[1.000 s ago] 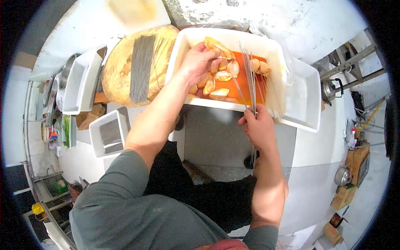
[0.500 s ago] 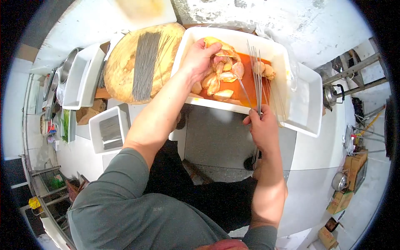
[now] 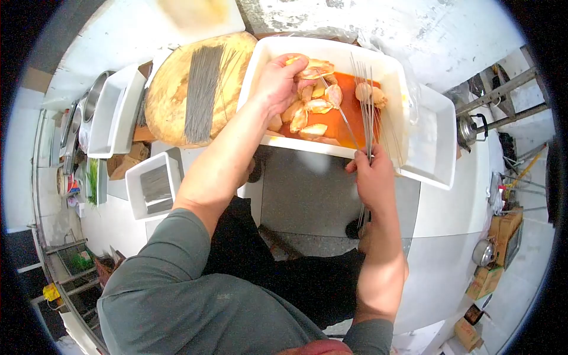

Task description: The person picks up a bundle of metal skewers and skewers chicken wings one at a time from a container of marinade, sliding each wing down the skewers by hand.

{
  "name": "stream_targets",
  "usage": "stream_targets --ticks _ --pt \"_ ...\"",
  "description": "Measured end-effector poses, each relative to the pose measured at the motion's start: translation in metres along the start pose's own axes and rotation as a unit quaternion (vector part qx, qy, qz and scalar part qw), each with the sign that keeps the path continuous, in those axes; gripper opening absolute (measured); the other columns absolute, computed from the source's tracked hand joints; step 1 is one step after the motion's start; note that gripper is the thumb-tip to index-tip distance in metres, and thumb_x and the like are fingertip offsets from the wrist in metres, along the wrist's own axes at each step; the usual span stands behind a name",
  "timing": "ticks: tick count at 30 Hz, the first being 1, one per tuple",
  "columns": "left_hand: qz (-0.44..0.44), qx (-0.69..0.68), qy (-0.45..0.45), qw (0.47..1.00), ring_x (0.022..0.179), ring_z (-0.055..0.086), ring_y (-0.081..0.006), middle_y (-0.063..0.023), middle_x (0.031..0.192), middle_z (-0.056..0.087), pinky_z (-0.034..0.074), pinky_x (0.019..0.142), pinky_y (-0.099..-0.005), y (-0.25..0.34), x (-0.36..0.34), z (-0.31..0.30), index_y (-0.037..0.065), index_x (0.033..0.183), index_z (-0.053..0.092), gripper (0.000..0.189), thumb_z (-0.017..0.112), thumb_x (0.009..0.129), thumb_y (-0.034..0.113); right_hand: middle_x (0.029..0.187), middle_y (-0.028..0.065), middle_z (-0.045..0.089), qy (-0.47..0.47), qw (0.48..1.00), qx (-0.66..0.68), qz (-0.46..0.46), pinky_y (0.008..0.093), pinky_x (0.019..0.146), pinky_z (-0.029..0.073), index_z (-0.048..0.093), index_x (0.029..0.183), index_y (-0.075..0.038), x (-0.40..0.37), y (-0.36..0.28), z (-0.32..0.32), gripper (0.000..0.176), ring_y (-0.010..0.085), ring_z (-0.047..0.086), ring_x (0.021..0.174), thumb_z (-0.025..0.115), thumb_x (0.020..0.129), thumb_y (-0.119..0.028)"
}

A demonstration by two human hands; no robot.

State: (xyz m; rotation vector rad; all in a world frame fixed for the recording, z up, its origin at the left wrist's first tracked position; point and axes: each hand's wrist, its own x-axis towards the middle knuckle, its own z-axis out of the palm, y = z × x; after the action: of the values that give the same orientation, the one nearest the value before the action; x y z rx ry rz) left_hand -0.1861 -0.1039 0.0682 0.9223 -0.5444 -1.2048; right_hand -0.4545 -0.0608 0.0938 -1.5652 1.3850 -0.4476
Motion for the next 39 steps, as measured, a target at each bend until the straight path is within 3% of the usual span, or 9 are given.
stream_targets --ticks 8,11,15,18,24,27,33,36,39 --pt "-0.049 0.051 -0.031 0.997 0.092 0.065 -0.0179 -0.0119 0.106 0.065 0.056 0.078 -0.0275 0.000 -0.003 0.001 -0.004 0.123 0.056 0.035 0.058 0.088 0.000 0.073 0.0134 0.069 0.029 0.998 -0.041 -0.023 0.0402 0.073 0.050 0.056 0.099 0.001 -0.003 -0.007 -0.002 0.022 0.0293 0.068 0.075 0.052 0.093 -0.019" --pt "-0.050 0.094 -0.066 0.992 0.097 0.065 -0.0196 -0.0122 0.113 0.064 0.054 0.087 -0.0336 0.002 -0.006 0.002 -0.002 0.127 0.054 0.037 0.058 0.092 0.011 0.074 0.0138 0.069 0.038 0.998 -0.048 -0.028 0.0410 0.073 0.050 0.056 0.101 0.002 -0.004 -0.007 0.000 0.022 0.0299 0.068 0.076 0.052 0.093 -0.019" --pt "-0.066 0.110 -0.060 0.990 0.096 0.065 -0.0187 -0.0102 0.110 0.065 0.054 0.086 -0.0328 0.005 -0.010 0.008 -0.001 0.123 0.056 0.032 0.057 0.093 0.012 0.075 0.0142 0.069 0.035 0.998 -0.047 -0.023 0.0425 0.074 0.051 0.056 0.104 0.002 -0.007 -0.010 -0.001 0.023 0.0312 0.068 0.079 0.052 0.093 -0.018" --pt "-0.073 0.099 -0.059 0.991 0.096 0.065 -0.0183 -0.0090 0.108 0.066 0.054 0.085 -0.0328 0.003 -0.007 0.005 0.000 0.120 0.058 0.028 0.056 0.095 0.013 0.071 0.0099 0.066 0.060 0.995 -0.066 -0.036 0.0327 0.067 0.048 0.056 0.096 0.002 -0.007 -0.008 -0.001 0.018 0.0190 0.063 0.068 0.053 0.092 -0.015" --pt "-0.071 0.094 -0.041 0.992 0.092 0.065 -0.0177 -0.0085 0.104 0.066 0.055 0.083 -0.0327 0.001 -0.006 0.007 0.001 0.114 0.059 0.023 0.054 0.096 0.014 0.072 0.0099 0.067 0.062 0.994 -0.081 -0.043 0.0327 0.068 0.048 0.057 0.097 0.002 -0.007 -0.004 -0.003 0.019 0.0191 0.063 0.068 0.053 0.092 -0.015" --pt "-0.058 0.078 -0.027 0.995 0.089 0.066 -0.0182 -0.0100 0.101 0.067 0.055 0.081 -0.0324 -0.001 -0.003 0.005 -0.001 0.110 0.059 0.020 0.055 0.095 0.011 0.077 0.0135 0.069 0.044 0.995 -0.091 -0.024 0.0438 0.077 0.050 0.055 0.106 0.001 -0.006 -0.005 -0.007 0.024 0.0327 0.068 0.082 0.053 0.093 -0.019" --pt "-0.047 0.003 0.001 0.999 0.083 0.065 -0.0179 -0.0099 0.093 0.066 0.056 0.075 -0.0305 -0.005 0.000 0.003 -0.002 0.104 0.060 0.015 0.060 0.092 0.007 0.077 0.0134 0.069 0.043 0.995 -0.087 -0.026 0.0436 0.076 0.050 0.056 0.104 0.001 -0.006 -0.004 -0.008 0.023 0.0320 0.068 0.081 0.054 0.093 -0.020" --pt "-0.051 -0.033 -0.030 0.998 0.079 0.065 -0.0165 -0.0077 0.090 0.065 0.055 0.072 -0.0288 -0.008 0.003 -0.003 0.000 0.100 0.060 0.011 0.061 0.091 0.008 0.073 0.0105 0.067 0.060 0.994 -0.082 -0.042 0.0320 0.070 0.048 0.057 0.100 0.003 -0.005 -0.004 -0.006 0.020 0.0194 0.064 0.070 0.053 0.092 -0.015" --pt "-0.046 -0.008 -0.021 0.999 0.076 0.064 -0.0158 -0.0064 0.088 0.065 0.055 0.069 -0.0277 -0.012 0.007 -0.007 0.002 0.098 0.061 0.010 0.062 0.091 0.009 0.073 0.0107 0.067 0.048 0.995 -0.083 -0.038 0.0324 0.069 0.048 0.056 0.100 0.004 -0.006 -0.007 -0.006 0.021 0.0201 0.064 0.070 0.053 0.092 -0.015"
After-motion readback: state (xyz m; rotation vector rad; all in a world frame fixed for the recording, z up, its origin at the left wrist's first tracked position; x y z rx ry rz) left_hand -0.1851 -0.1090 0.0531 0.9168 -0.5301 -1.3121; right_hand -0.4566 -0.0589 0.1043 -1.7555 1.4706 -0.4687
